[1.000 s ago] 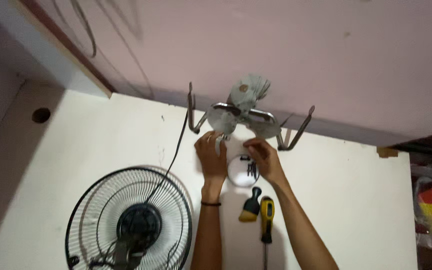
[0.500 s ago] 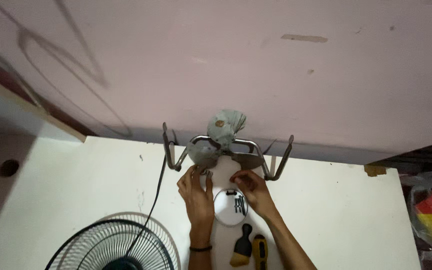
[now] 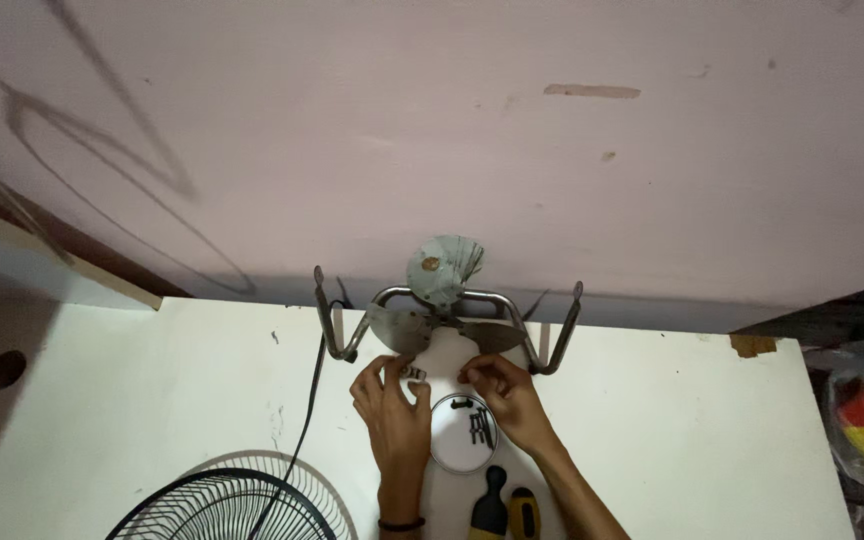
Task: The person disassembles a small desk fan on a white table, working at the central hub by hand and with a screwdriver, removing small fasteners and parts and setting them on the table, then works the parts back onto the fan hub.
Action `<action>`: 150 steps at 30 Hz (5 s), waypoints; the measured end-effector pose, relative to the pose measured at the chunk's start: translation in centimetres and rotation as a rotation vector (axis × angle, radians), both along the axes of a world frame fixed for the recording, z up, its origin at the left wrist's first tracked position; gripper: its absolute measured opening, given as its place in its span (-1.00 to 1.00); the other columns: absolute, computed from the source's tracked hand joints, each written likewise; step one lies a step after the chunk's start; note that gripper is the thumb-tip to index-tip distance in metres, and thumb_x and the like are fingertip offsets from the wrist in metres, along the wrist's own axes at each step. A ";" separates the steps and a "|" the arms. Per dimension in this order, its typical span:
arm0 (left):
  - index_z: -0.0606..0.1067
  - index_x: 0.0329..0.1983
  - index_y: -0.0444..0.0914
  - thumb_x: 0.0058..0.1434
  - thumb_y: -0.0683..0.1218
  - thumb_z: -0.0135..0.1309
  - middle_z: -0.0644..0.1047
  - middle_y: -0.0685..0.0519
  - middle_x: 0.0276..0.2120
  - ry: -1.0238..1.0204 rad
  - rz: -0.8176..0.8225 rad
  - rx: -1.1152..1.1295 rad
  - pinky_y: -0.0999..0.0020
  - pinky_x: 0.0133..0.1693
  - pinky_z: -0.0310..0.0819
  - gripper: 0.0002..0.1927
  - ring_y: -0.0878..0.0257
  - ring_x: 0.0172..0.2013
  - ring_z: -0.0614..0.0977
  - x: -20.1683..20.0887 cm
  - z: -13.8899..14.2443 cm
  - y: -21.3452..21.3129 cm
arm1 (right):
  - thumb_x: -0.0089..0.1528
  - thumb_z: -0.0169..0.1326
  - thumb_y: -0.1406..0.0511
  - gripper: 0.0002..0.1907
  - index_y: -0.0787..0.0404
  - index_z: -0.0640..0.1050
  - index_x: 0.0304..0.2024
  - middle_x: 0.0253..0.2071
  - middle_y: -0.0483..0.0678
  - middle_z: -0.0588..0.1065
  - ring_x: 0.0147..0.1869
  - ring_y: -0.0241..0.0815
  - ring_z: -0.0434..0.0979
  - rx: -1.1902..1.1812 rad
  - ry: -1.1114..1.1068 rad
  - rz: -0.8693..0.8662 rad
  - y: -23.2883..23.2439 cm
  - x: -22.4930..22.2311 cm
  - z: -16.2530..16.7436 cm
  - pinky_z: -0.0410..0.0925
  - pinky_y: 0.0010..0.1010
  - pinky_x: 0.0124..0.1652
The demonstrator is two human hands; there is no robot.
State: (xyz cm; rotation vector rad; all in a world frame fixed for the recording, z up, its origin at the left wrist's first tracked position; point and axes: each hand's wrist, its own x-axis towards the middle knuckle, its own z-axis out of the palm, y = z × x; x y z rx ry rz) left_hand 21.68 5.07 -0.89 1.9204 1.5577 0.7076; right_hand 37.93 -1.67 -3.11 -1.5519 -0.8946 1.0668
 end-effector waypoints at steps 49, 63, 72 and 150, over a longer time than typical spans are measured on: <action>0.57 -0.13 -0.21 0.17 -0.29 0.12 0.51 0.03 -0.19 -0.431 -0.289 0.245 0.19 -0.01 0.44 -0.78 0.09 -0.09 0.50 2.5 2.8 0.4 | 0.36 0.03 0.37 -0.81 0.24 0.49 0.03 -0.02 -0.07 0.55 0.13 -0.23 0.55 0.223 0.017 -0.024 3.1 0.6 4.9 0.48 -0.37 0.10; 0.47 0.10 -0.30 0.29 -0.24 0.12 0.58 -0.04 -0.08 -0.820 -0.125 -0.100 0.37 -0.16 0.54 -0.70 0.25 -0.14 0.64 2.6 6.7 -4.5 | 0.30 0.12 0.41 -0.65 0.24 0.49 0.14 0.13 -0.05 0.37 0.22 -0.19 0.45 0.354 -0.336 0.106 -1.2 1.3 7.9 0.39 -0.35 0.20; 0.39 0.21 -0.30 0.37 -0.25 0.02 0.60 -0.06 -0.03 -0.899 -0.132 -0.187 0.38 -0.08 0.65 -0.65 0.22 -0.05 0.69 1.3 8.6 -7.2 | 0.30 0.13 0.42 -0.69 0.25 0.51 0.11 0.09 -0.06 0.41 0.14 -0.21 0.51 0.263 -0.415 0.161 -4.1 0.2 9.5 0.44 -0.38 0.15; 0.48 0.24 -0.15 0.19 -0.03 0.32 0.55 0.04 0.26 -0.633 -0.210 -0.005 0.38 -0.16 0.58 -0.45 0.33 -0.23 0.57 -15.2 10.9 -10.5 | 0.33 0.01 0.55 -0.71 0.34 0.46 0.10 -0.10 -0.05 0.52 -0.02 -0.32 0.54 0.183 0.051 0.293 -6.1 -12.7 11.1 0.47 -0.48 0.03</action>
